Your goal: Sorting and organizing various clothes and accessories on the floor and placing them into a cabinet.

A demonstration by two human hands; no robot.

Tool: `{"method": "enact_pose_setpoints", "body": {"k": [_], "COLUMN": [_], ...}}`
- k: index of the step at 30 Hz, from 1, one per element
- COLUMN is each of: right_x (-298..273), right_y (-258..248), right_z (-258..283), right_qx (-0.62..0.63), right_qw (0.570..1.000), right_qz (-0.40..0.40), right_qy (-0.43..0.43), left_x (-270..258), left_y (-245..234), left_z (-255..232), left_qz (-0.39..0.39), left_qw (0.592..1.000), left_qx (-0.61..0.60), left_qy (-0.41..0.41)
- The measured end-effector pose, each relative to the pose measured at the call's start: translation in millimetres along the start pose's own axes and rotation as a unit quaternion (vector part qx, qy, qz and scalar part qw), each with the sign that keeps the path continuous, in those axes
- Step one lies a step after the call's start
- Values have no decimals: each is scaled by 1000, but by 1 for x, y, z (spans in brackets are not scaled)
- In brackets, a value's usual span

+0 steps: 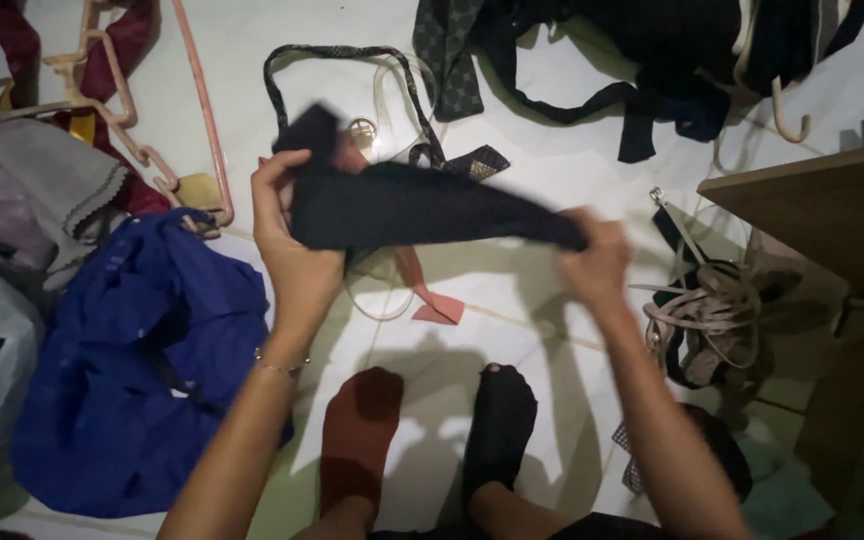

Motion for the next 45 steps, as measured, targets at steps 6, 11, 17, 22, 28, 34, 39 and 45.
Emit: {"method": "enact_pose_setpoints", "body": {"k": [6, 11, 17, 22, 28, 34, 39, 45], "right_x": [1, -15, -7, -23, -23, -29, -23, -16], "right_y": [-62, -39, -18, 17, 38, 51, 35, 17], "right_z": [-26, -82, -38, 68, 130, 65, 70, 75], "right_qx": [-61, -95, -171, 111, 280, 450, 469, 445], "right_qw": [994, 995, 965, 973, 925, 858, 855, 862], "right_qz": [-89, -25, 150, 194, 255, 195, 180, 182], "right_qy": [-3, 21, 134, -55, 30, 153, 129, 159], "left_x": [10, 1, -24, -31, -47, -55, -57, -56], "left_y": [-1, 3, -1, 43, 67, 58, 60, 61], "left_z": [5, 41, 79, 38, 35, 62, 71, 73], "left_qz": [119, 213, 248, 361, 434, 359, 335, 336], "left_qw": [953, 882, 890, 880, 872, 845, 844, 872], "left_qx": [277, 413, 381, 308, 206, -182, -220, -132], "left_qy": [15, 84, 18, -36, -95, -352, -357, -331]}}
Point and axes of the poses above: each hand's wrist, its own x-axis towards the middle knuckle, its own y-axis out of the palm, z = x × y, the point moved 6 cm from there along x, towards the middle knuckle, and after that the axes turned 11 degrees about x, right-handed, at the moved point
